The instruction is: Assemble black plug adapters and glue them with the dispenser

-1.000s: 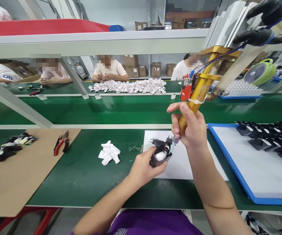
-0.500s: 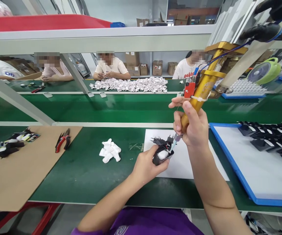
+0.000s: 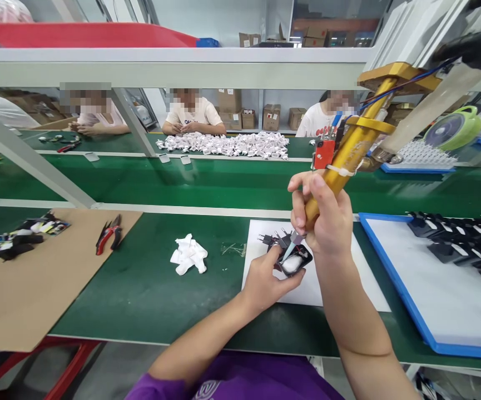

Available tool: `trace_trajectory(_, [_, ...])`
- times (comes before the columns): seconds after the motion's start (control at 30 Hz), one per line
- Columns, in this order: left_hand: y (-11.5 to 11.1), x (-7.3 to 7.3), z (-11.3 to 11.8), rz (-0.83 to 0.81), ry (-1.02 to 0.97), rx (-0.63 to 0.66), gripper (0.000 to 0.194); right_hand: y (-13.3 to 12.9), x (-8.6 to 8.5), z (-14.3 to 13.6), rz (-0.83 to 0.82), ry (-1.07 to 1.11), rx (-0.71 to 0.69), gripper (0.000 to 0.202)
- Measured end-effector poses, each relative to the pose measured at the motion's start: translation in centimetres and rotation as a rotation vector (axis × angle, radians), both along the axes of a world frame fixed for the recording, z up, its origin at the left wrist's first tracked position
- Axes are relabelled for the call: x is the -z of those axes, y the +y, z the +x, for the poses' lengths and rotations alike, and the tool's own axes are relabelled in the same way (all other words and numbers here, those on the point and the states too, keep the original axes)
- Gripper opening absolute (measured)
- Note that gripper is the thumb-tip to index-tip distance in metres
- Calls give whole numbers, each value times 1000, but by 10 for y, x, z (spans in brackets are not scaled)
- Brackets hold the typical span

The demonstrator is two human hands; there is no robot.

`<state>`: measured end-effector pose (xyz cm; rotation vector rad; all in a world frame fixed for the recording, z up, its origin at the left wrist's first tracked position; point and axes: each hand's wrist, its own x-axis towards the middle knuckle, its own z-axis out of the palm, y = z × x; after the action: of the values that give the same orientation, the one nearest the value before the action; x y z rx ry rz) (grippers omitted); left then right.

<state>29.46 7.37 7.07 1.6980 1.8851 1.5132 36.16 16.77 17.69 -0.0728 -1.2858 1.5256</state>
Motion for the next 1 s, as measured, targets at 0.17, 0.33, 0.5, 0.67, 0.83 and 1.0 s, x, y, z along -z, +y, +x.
trace_trajectory(0.17, [-2,3,-2,-29,35,8,26,1,-1,-1,8,-15,12,30])
trace_trajectory(0.33, [-10,16,-27,-174,109,-83,28,10,3,6,-5,-6,42,32])
trace_trajectory(0.5, [-28,29,-66,-329,4,46,34,24,13,24,-30,25,161,18])
trace_trajectory(0.67, [-43,41,-79,-497,-271,151,34,38,24,40,-61,2,288,20])
trace_trajectory(0.83, [-41,43,-74,-513,-374,203,33,52,31,50,-11,-98,416,20])
trace_trajectory(1.0, [-32,45,-78,-540,-92,123,33,62,34,59,58,-205,430,23])
